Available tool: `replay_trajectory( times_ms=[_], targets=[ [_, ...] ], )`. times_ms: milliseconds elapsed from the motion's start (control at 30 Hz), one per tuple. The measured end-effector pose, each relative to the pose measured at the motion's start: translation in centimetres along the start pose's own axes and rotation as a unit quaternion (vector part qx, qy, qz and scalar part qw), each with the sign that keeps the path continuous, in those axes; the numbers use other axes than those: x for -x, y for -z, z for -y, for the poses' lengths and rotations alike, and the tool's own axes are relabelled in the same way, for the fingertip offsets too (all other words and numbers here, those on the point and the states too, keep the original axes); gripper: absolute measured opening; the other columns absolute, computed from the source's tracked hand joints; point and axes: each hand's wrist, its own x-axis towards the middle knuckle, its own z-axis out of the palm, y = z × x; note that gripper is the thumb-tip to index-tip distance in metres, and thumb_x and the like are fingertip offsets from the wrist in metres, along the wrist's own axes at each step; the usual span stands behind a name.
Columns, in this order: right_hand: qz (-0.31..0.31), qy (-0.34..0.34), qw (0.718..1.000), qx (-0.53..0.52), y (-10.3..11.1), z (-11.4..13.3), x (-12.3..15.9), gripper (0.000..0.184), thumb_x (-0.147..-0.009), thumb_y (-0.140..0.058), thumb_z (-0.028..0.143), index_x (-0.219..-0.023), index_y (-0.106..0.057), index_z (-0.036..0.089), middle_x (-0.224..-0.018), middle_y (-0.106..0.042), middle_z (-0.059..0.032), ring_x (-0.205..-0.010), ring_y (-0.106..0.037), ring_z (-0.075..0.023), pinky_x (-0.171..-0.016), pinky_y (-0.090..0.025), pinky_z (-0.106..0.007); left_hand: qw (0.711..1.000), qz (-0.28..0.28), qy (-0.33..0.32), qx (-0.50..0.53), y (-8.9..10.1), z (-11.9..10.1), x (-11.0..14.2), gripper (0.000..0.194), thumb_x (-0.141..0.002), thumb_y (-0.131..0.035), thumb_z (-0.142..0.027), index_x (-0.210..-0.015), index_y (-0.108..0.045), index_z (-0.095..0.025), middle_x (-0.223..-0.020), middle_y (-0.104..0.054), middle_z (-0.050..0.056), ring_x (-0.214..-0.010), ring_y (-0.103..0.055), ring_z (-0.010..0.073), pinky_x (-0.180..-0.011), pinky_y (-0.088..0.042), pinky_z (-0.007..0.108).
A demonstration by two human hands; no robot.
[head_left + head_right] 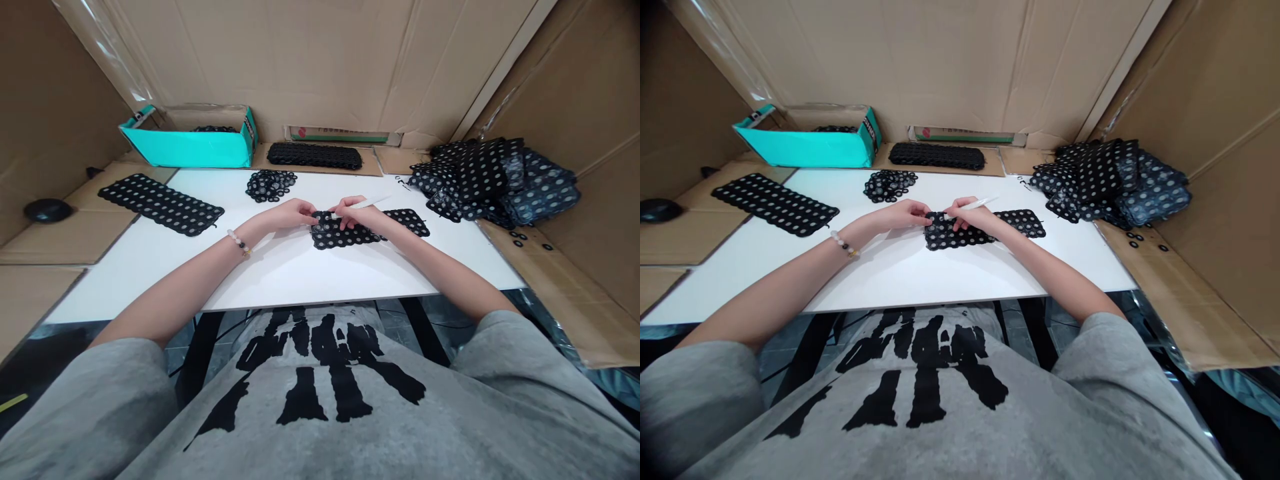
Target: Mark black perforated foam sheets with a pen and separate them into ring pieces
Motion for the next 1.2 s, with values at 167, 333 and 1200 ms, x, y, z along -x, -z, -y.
replay_trajectory(
  times_ms=[167,333,1200],
  targets=[
    [-0.025,0.043,0.999,-0.015,-1.4,-1.3,-0.5,0.019,-0.086,-0.064,0.017,-0.069,-0.057,0.019,-0.052,-0.057,0.0035,-0.046,-0.062,-0.0113,-0.038,-0.037,-0.017,1.000,-0.004,0.008,-0.013,-0.1,-0.2,0.2,0.019,-0.070,-0.074,-0.032,-0.068,-0.064,-0.016,-0.061,-0.056,-0.002,-0.059,-0.042,0.0117,-0.060,-0.033,0.025],
    [-0.033,0.053,0.998,-0.004,-1.4,-1.8,-0.6,0.019,-0.087,-0.062,0.017,-0.069,-0.057,0.019,-0.049,-0.056,0.0045,-0.045,-0.059,-0.0104,-0.038,-0.037,-0.017,1.000,-0.022,0.008,-0.005,-0.4,-0.1,0.0,0.020,-0.073,-0.073,-0.034,-0.067,-0.065,-0.017,-0.062,-0.057,-0.001,-0.059,-0.042,0.0120,-0.058,-0.031,0.026],
    [-0.039,0.081,0.984,0.155,-1.9,-1.0,0.3,0.013,-0.087,-0.059,0.030,-0.079,-0.060,0.020,-0.055,-0.059,0.0040,-0.054,-0.062,-0.0148,-0.058,-0.044,-0.025,0.997,0.049,0.010,0.065,0.1,0.7,-0.2,0.025,-0.064,-0.081,-0.036,-0.074,-0.067,-0.017,-0.070,-0.062,0.000,-0.067,-0.051,0.0149,-0.062,-0.036,0.027]
  ],
)
